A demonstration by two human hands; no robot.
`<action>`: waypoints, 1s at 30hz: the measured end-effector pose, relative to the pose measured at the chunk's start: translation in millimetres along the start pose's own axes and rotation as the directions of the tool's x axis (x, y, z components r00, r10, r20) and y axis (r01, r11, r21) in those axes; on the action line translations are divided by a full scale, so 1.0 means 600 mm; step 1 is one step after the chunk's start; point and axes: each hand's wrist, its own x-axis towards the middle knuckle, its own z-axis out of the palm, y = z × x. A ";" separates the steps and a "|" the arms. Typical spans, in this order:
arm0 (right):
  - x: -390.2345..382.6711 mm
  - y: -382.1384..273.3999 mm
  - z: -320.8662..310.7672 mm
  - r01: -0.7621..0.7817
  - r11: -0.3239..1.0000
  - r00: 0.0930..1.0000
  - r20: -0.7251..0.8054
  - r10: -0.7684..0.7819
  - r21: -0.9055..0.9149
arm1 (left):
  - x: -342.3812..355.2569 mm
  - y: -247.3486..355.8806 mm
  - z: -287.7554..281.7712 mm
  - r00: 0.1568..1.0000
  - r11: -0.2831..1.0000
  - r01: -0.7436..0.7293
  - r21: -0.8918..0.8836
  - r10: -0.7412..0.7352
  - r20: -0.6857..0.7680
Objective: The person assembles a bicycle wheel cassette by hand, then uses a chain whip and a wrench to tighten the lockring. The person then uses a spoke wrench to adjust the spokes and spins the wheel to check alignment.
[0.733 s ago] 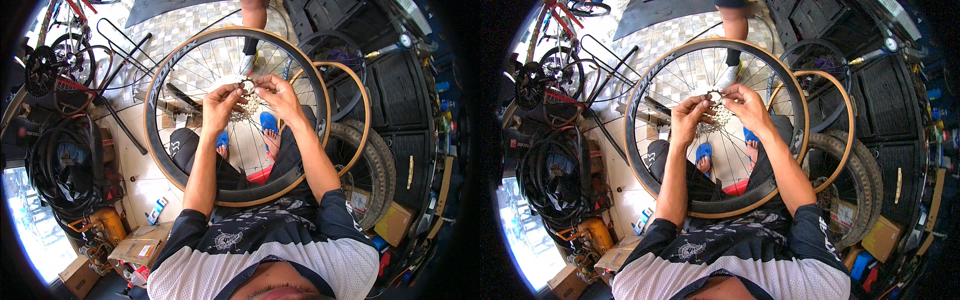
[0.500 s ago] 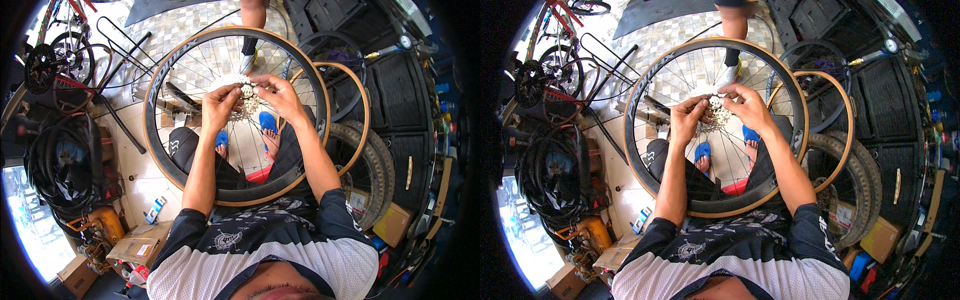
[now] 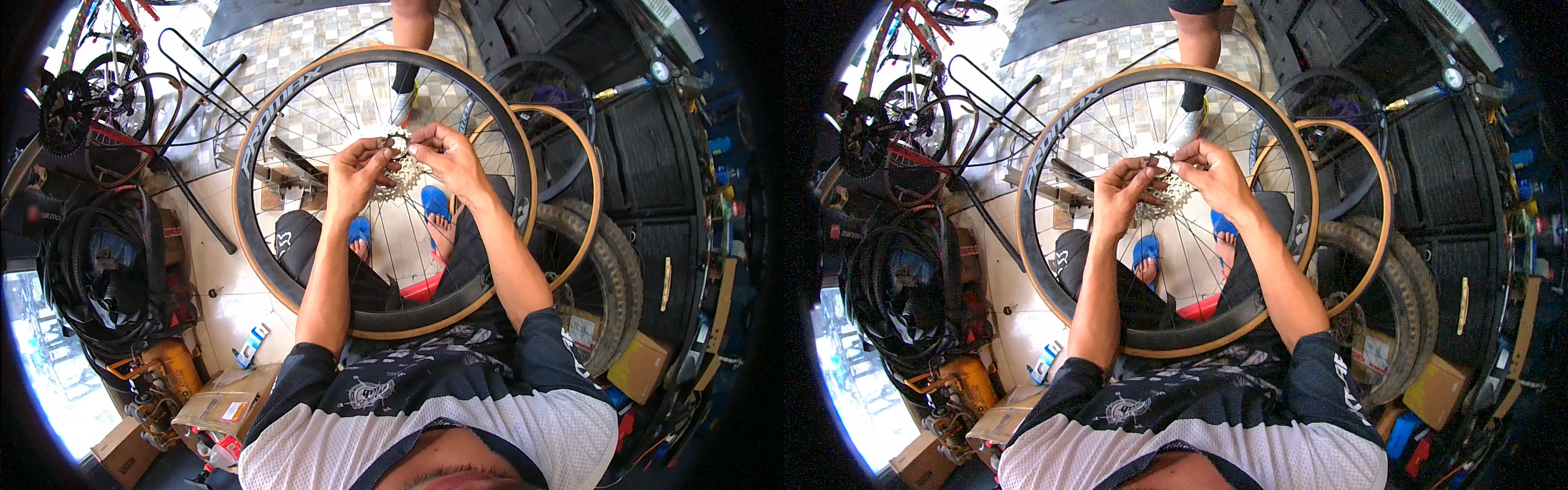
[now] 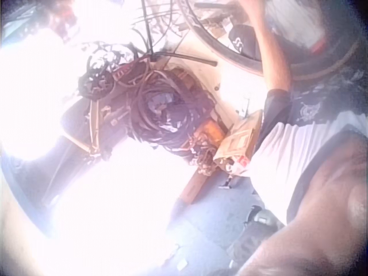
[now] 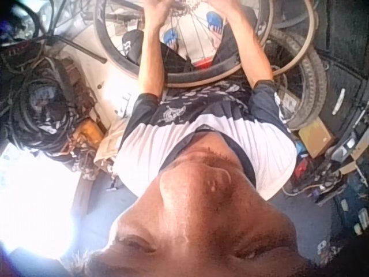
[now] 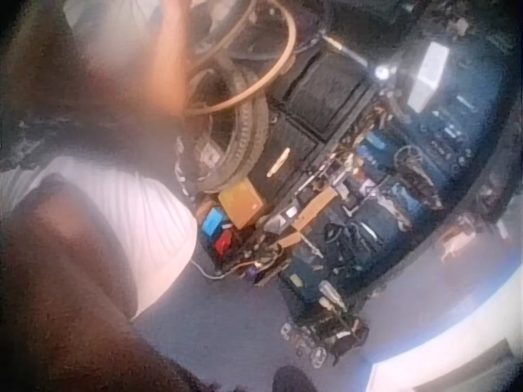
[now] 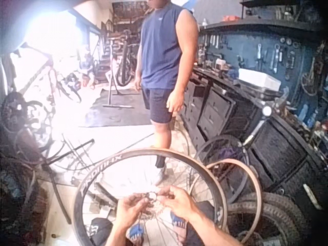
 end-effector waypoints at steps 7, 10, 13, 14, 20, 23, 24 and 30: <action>0.002 -0.021 0.010 0.007 0.983 0.997 0.073 0.006 -0.186 | 0.000 -0.007 -0.009 0.997 0.971 -0.018 0.238 0.035 -0.065; 0.005 -0.026 0.003 -0.053 0.976 0.987 0.138 0.084 -0.213 | -0.003 0.000 -0.001 0.996 0.971 0.003 0.240 0.018 -0.082; 0.008 -0.011 0.002 -0.052 0.990 0.993 0.095 0.065 -0.134 | -0.001 0.005 0.002 0.996 0.994 -0.033 0.104 0.041 -0.075; 0.009 -0.006 0.007 -0.045 0.997 0.997 0.062 0.049 -0.069 | -0.001 0.005 0.001 0.996 0.997 -0.052 0.056 0.056 -0.073; 0.016 0.003 0.008 -0.022 0.974 0.999 0.043 0.032 -0.224 | 0.003 0.002 -0.010 0.992 0.994 -0.066 0.083 0.074 -0.102; 0.024 -0.017 0.009 -0.026 0.941 0.995 0.081 0.056 -0.338 | 0.007 0.000 -0.018 0.987 0.991 -0.062 0.119 0.079 -0.138; 0.026 -0.019 0.010 -0.031 0.933 0.993 0.094 0.069 -0.357 | 0.008 0.000 -0.020 0.986 0.989 -0.053 0.141 0.074 -0.147; 0.035 -0.004 0.025 -0.025 0.953 0.994 0.094 0.056 -0.303 | 0.012 -0.006 -0.042 0.981 0.956 -0.028 0.293 0.083 -0.176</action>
